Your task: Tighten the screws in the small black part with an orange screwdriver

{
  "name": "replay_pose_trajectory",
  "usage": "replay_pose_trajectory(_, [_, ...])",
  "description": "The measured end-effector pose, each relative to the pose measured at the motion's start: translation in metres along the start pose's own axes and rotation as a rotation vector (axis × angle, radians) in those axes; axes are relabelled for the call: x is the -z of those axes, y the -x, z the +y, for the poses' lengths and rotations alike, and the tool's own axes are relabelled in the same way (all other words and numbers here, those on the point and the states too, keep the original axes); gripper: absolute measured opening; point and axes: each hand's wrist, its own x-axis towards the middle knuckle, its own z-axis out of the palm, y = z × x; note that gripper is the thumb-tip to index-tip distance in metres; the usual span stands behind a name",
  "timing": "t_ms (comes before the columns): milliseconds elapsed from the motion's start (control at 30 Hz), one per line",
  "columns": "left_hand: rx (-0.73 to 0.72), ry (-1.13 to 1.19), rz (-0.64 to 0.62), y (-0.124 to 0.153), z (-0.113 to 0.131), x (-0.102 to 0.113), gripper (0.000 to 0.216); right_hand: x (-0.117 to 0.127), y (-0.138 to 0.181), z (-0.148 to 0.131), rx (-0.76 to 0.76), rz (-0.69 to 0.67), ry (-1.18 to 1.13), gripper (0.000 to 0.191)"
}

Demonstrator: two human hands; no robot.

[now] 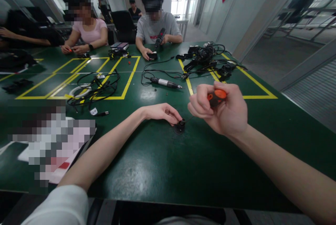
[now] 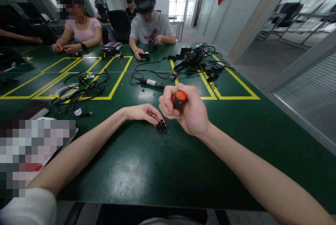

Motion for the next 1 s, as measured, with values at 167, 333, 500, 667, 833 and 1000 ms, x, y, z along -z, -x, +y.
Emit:
replay_pose_trajectory(167, [-0.004,-0.022,-0.021,-0.001,-0.002,0.000,0.032,0.000,0.002,0.000,0.032,-0.019,-0.084,0.037])
replay_pose_trajectory(333, [-0.025,-0.005,-0.076,-0.001,0.001,-0.002,0.052,-0.007,-0.001,-0.002,0.027,0.001,-0.019,0.042])
replay_pose_trajectory(500, [-0.046,-0.059,-0.030,-0.001,0.001,-0.008,0.060,-0.010,-0.004,-0.002,0.036,0.052,0.061,0.060])
replay_pose_trajectory(667, [-0.057,-0.078,0.006,-0.002,-0.002,-0.011,0.044,-0.006,-0.002,-0.001,0.039,0.053,0.009,0.051])
replay_pose_trajectory(833, [-0.017,-0.103,-0.074,0.000,0.002,-0.007,0.049,-0.009,0.001,-0.005,0.029,0.009,-0.035,0.041])
replay_pose_trajectory(1000, [-0.005,-0.185,-0.114,0.002,0.008,-0.006,0.052,-0.013,0.003,-0.007,0.014,-0.012,-0.017,0.052])
